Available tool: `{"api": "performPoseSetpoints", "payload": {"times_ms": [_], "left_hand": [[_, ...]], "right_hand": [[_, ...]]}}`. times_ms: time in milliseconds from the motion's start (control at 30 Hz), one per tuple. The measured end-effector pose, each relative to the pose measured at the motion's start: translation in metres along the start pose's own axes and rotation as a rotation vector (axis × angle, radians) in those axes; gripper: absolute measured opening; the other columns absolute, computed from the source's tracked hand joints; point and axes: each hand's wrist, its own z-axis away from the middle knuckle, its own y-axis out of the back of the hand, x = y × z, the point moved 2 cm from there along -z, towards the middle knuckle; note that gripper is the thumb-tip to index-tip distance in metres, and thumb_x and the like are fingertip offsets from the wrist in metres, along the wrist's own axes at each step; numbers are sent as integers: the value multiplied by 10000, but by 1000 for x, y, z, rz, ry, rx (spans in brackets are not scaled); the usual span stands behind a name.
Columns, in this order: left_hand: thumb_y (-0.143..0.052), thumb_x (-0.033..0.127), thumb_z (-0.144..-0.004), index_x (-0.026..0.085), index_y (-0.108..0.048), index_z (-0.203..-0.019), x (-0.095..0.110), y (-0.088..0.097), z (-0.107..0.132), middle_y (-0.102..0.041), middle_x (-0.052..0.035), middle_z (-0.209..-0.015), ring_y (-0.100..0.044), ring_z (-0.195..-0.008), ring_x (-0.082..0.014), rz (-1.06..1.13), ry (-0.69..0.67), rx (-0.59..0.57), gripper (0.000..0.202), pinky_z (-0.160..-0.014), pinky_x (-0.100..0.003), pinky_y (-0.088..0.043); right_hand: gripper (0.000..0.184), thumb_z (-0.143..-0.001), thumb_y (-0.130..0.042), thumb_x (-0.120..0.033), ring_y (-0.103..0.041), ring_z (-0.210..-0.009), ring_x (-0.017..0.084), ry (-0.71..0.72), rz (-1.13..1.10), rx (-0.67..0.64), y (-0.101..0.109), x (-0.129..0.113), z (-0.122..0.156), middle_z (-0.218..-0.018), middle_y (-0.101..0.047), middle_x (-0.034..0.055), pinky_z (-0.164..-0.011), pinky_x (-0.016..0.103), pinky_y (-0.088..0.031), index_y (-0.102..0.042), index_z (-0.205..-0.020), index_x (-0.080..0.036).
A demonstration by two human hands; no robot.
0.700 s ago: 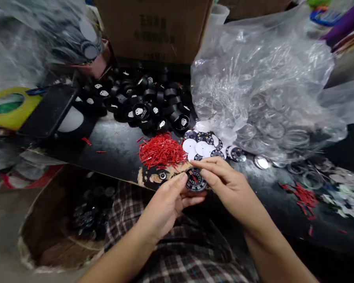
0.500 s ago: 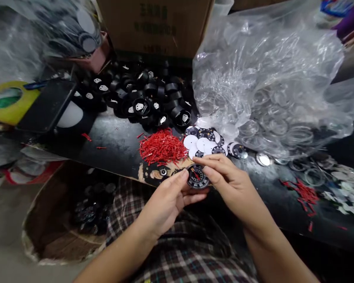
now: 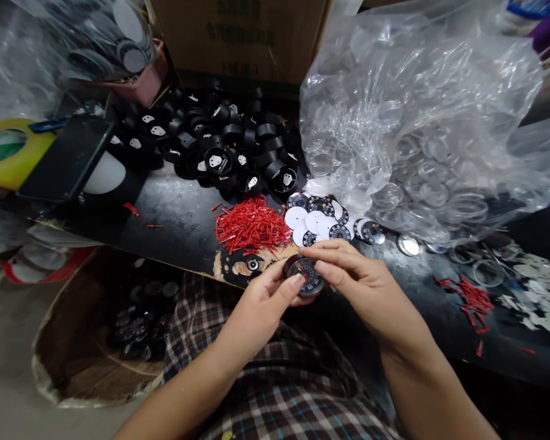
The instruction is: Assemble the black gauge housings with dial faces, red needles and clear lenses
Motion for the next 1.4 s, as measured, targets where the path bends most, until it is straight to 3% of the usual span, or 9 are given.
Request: {"api": "performPoseSetpoints", "payload": {"times_ms": [233, 467, 633, 733, 867, 1000, 1100, 1233, 1400], "left_hand": [[-586, 329, -882, 206, -648, -1167, -3, 4, -1, -714, -75, -1089, -703, -854, -178, -37, 82, -24, 317, -783, -299, -568], [-552, 308, -899, 262, -537, -1313, 0, -2, 6, -571, -30, -1367, -504, -1267, -225, -406, -90, -66, 418, -1083, -357, -383], [-511, 318, -918, 250, -467, -1369, 3, -8, 7, -549, -42, -1390, -491, -1281, -218, -592, -155, -117, 458, -1091, -339, -364], [-515, 351, -909, 257, -500, -1342, 7, 5, 17, -560, -39, -1379, -510, -1263, -224, -624, -133, -71, 443, -1082, -346, -375], [-572, 389, -860, 312, -583, -1262, 16, 69, 60, -633, -26, -1288, -543, -1227, -270, -725, -81, 286, 410, -1070, -415, -385], [-668, 345, -774, 373, -590, -1229, 40, 126, 96, -546, 4, -1382, -374, -1357, -304, -1104, -374, 797, 463, -1157, -502, -187], [-617, 300, -819, 332, -560, -1251, 61, 120, 69, -556, -34, -1353, -412, -1322, -276, -1349, -581, 772, 437, -1132, -483, -245], [-514, 310, -895, 202, -521, -1259, 100, 86, -13, -618, -108, -1228, -582, -1111, -221, -1463, -697, 609, 380, -1005, -384, -416], [-564, 318, -864, 147, -537, -1222, 148, 81, -81, -616, -153, -1206, -566, -1113, -263, -1576, -733, 661, 397, -1002, -428, -393]], "right_hand": [[216, -918, -536, -337, -594, -1010, 157, -72, -63, -64, 1, 2, -5, -1043, -666, 4, -924, 303, -432, -688, -1062, -284], [366, -975, -372, -392, -511, -651, 133, -11, 335, 122, -8, -8, -2, -677, -538, -8, -615, 267, -373, -545, -720, -193], [375, -987, -322, -288, -435, -582, 125, 184, 464, 238, -20, -13, -4, -601, -452, -24, -604, 279, -324, -433, -639, -202], [369, -984, -351, -287, -451, -579, 119, 219, 392, 159, -26, -11, -7, -597, -473, -29, -614, 271, -337, -453, -639, -201], [268, -970, -412, -354, -573, -718, 136, 125, 194, -67, -26, -5, -11, -773, -621, -4, -681, 259, -407, -596, -832, -214], [259, -958, -422, -386, -604, -852, 179, 30, 162, -75, -27, -3, -18, -911, -661, 38, -759, 299, -438, -618, -911, -223], [245, -954, -426, -348, -592, -840, 188, 84, 196, -204, -38, -8, -22, -869, -655, 40, -771, 329, -442, -607, -849, -220], [243, -956, -419, -329, -594, -818, 181, 106, 240, -268, -40, -9, -18, -860, -655, 34, -750, 324, -452, -604, -841, -219], [292, -960, -401, -371, -606, -727, 173, -1, 304, -255, -33, 2, -7, -777, -656, 19, -671, 306, -450, -621, -839, -222]]}}
